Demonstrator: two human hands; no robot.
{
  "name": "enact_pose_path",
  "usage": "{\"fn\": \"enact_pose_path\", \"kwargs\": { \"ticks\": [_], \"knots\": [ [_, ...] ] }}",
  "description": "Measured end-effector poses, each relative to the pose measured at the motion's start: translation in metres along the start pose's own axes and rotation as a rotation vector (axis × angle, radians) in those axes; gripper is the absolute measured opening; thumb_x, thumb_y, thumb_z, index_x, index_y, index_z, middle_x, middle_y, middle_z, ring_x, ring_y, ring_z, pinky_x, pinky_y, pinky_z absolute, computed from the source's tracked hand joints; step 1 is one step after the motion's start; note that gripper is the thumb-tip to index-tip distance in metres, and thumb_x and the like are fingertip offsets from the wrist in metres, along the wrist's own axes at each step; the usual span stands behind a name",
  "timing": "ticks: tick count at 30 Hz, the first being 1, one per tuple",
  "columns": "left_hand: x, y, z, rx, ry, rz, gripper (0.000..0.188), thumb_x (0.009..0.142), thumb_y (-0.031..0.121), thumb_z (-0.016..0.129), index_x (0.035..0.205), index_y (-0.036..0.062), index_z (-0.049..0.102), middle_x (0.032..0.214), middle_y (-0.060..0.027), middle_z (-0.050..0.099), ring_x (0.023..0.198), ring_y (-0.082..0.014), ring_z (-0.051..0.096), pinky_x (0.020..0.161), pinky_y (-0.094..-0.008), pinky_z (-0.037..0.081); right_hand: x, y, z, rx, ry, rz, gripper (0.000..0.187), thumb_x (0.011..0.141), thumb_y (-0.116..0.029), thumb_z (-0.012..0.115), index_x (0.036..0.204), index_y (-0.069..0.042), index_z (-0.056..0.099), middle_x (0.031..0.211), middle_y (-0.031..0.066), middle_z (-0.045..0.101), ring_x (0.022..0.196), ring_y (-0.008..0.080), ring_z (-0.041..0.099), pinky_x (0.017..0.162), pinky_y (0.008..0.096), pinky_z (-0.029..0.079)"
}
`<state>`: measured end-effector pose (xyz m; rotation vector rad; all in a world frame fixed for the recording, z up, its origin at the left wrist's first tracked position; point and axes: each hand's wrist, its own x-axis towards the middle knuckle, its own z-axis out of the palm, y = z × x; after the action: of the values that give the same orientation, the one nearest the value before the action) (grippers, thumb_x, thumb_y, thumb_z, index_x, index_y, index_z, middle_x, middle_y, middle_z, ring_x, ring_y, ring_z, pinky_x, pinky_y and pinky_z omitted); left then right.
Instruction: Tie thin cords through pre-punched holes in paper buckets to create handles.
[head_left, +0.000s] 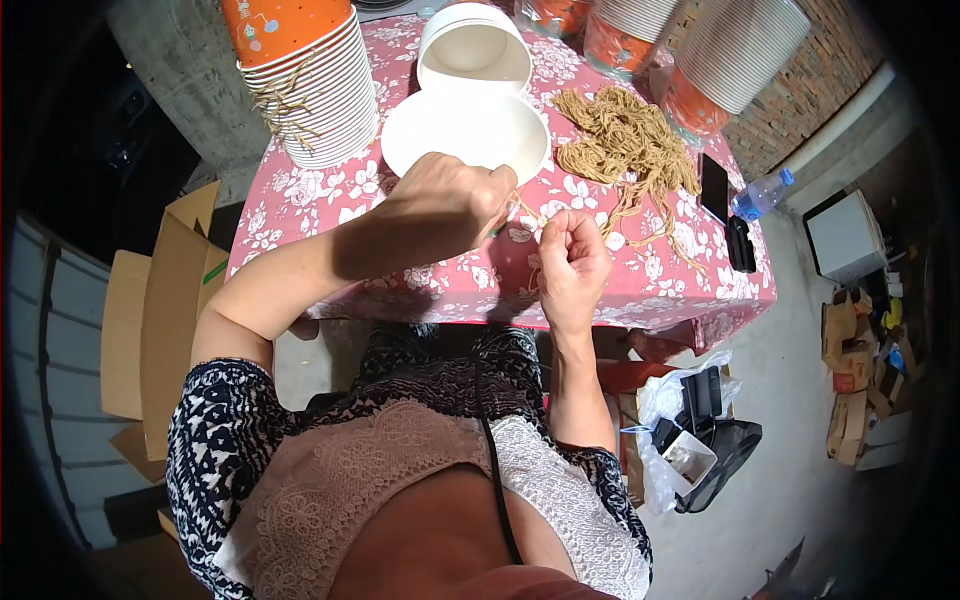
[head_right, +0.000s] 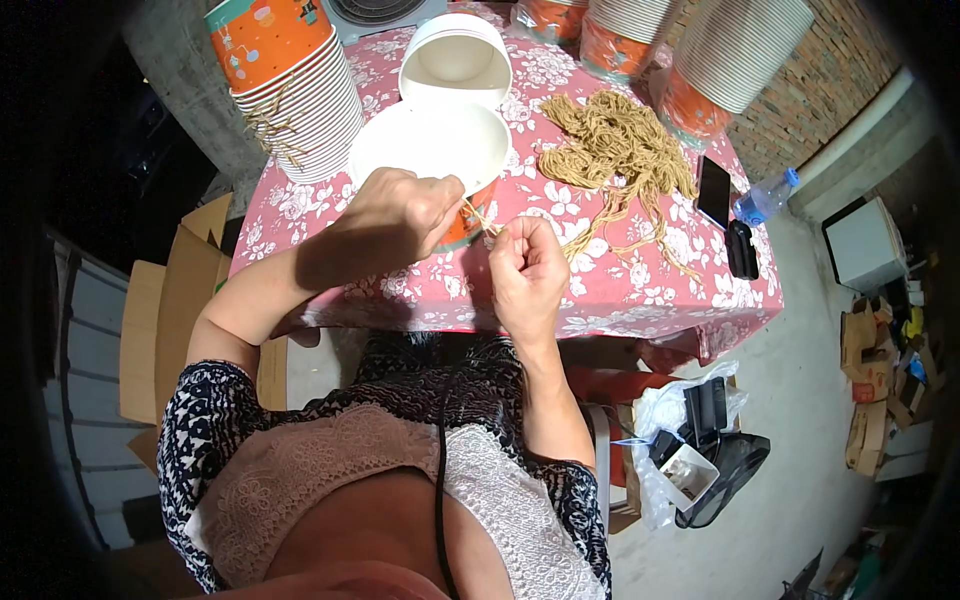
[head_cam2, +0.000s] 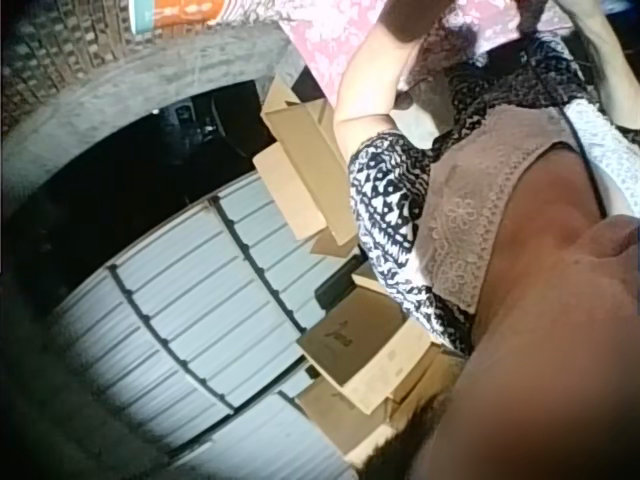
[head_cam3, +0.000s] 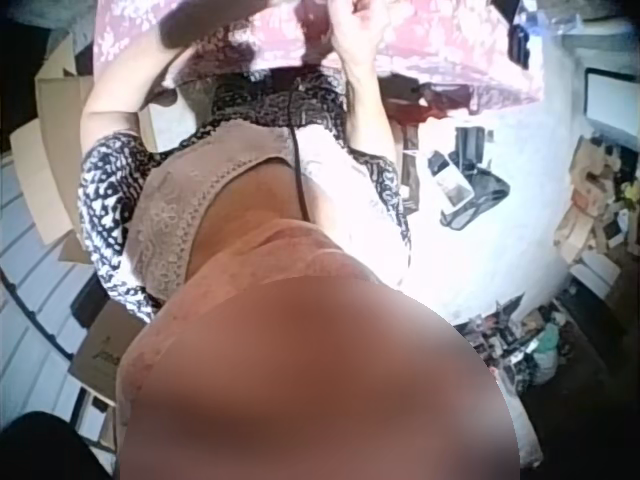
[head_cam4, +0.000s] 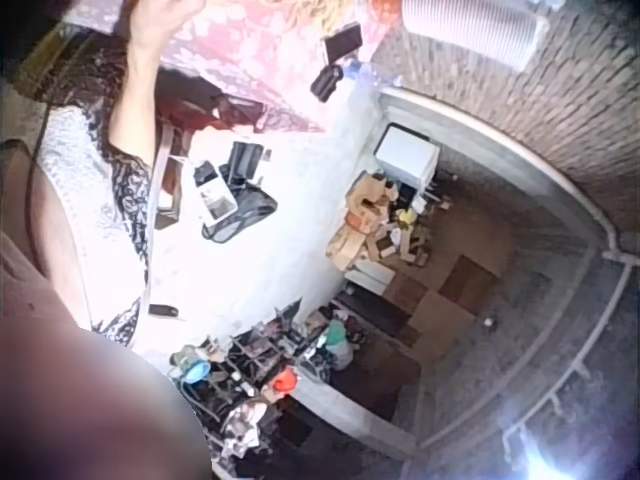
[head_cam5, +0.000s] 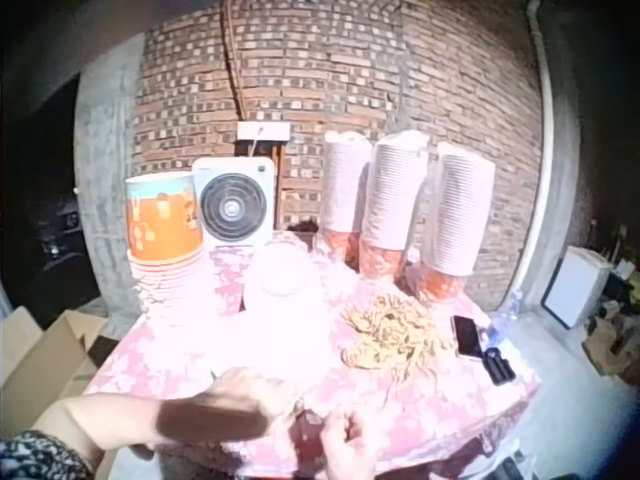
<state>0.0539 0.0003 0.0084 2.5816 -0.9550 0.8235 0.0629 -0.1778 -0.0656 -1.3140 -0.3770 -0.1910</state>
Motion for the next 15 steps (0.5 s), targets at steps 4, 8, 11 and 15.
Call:
{"fn": "enact_pose_path", "kwargs": {
  "ticks": [4,8,11,15],
  "knots": [
    [-0.0014,-0.0021,-0.0016,0.028,-0.058,-0.026,0.007,0.082,0.002,0.065,0.084,-0.0024,0.059,0.056,-0.0184,0.057,0.049,-0.034,0.061,0.045,-0.0421,0.046,0.0028,-0.0032,-0.0019,0.075,-0.022,0.037,0.011,0.091,0.004,0.056,0.083,-0.003,0.055,0.066,-0.0102,0.041,0.057,-0.0018,0.034,0.049,0.0171,0.026],
    [0.0001,-0.0034,-0.0038,0.067,-0.067,0.016,0.01,0.085,0.006,0.066,0.086,-0.002,0.06,0.057,-0.0176,0.057,0.05,-0.0331,0.061,0.045,-0.0417,0.046,0.0046,-0.0046,-0.0025,0.139,-0.02,0.063,0.01,0.094,0.001,0.056,0.085,-0.004,0.056,0.066,-0.0104,0.044,0.056,-0.0024,0.034,0.049,0.017,0.025],
    [-0.0003,-0.0046,-0.0035,0.096,-0.078,0.033,0.013,0.086,0.009,0.066,0.085,-0.0017,0.06,0.058,-0.0169,0.058,0.051,-0.0322,0.061,0.046,-0.0413,0.046,0.0053,-0.0011,-0.0039,0.191,-0.016,0.069,0.009,0.094,0.001,0.056,0.087,-0.004,0.056,0.068,-0.0101,0.046,0.057,-0.0021,0.035,0.049,0.0167,0.026],
    [-0.0022,-0.0087,0.0025,0.124,-0.043,0.057,0.011,0.084,0.006,0.065,0.079,-0.0011,0.057,0.059,-0.0155,0.057,0.051,-0.0307,0.061,0.046,-0.0403,0.047,0.0051,0.0011,-0.0046,0.227,-0.012,0.065,0.008,0.095,0.0,0.056,0.088,-0.004,0.056,0.069,-0.0091,0.047,0.057,-0.0016,0.036,0.051,0.0166,0.028]
  ]
}}
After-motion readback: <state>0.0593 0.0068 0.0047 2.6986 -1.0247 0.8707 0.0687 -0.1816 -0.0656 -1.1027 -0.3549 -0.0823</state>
